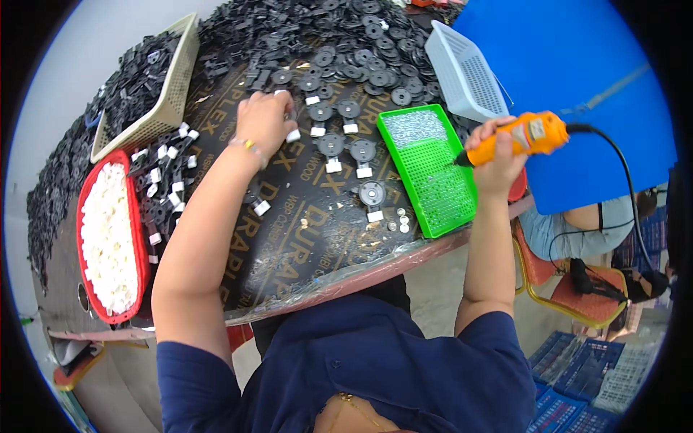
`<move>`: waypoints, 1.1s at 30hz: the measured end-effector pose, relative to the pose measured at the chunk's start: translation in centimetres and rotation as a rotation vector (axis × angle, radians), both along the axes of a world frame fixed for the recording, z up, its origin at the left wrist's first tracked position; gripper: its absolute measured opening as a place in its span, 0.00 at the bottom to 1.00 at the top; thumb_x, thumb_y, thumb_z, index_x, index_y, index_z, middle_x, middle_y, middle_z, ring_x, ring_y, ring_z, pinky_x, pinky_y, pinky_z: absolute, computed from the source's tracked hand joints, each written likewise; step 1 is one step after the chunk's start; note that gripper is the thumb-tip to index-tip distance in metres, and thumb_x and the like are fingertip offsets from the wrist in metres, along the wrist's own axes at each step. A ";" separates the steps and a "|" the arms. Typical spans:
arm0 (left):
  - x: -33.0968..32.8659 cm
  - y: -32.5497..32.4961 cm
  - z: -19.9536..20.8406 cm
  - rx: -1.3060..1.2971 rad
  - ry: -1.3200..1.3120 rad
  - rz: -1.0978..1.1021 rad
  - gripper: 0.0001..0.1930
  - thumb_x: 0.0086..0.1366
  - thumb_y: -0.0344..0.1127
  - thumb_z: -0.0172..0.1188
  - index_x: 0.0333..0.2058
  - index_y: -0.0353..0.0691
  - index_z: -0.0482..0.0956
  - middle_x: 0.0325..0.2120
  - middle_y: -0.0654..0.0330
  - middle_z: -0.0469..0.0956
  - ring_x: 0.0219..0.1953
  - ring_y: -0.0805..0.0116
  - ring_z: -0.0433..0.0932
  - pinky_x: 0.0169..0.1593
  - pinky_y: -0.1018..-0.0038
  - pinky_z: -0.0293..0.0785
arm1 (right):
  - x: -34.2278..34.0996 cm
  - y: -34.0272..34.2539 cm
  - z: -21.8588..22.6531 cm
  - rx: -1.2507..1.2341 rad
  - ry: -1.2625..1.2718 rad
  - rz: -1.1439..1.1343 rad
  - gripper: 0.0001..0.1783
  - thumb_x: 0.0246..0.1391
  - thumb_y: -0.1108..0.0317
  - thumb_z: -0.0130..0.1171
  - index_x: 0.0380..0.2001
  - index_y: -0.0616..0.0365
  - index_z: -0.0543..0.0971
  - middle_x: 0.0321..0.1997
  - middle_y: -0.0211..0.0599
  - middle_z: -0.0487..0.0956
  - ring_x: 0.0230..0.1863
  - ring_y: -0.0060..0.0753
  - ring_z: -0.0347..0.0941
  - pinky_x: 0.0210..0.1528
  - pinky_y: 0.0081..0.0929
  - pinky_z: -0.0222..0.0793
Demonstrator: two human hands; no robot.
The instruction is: Assembling small plastic toy components using an electric screwdriver at a factory workbench.
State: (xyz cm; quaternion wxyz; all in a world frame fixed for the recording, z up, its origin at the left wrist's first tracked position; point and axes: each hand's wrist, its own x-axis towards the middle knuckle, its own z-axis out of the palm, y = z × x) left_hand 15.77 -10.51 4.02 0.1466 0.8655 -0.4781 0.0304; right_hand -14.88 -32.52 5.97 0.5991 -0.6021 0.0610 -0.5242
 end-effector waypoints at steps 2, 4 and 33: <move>-3.4 2.2 1.1 -0.090 0.021 -0.065 0.14 0.55 0.34 0.72 0.40 0.45 0.80 0.39 0.58 0.83 0.50 0.54 0.77 0.54 0.57 0.68 | 0.9 -1.6 -0.8 0.021 0.021 0.013 0.17 0.64 0.61 0.63 0.48 0.53 0.68 0.32 0.34 0.70 0.29 0.30 0.71 0.31 0.32 0.73; -7.7 3.9 2.6 -0.136 0.103 -0.198 0.16 0.53 0.32 0.72 0.41 0.44 0.79 0.38 0.58 0.82 0.49 0.53 0.77 0.54 0.57 0.68 | 0.8 -3.4 -1.6 -0.033 0.050 -0.038 0.15 0.64 0.64 0.62 0.47 0.54 0.68 0.32 0.35 0.71 0.28 0.30 0.72 0.31 0.32 0.73; -15.3 10.7 -3.4 -0.309 0.268 -0.160 0.27 0.48 0.38 0.78 0.49 0.44 0.81 0.45 0.61 0.82 0.53 0.57 0.75 0.60 0.59 0.62 | 2.8 7.3 2.2 -0.032 -0.099 0.315 0.28 0.60 0.44 0.65 0.48 0.53 0.68 0.34 0.37 0.70 0.29 0.32 0.71 0.29 0.29 0.73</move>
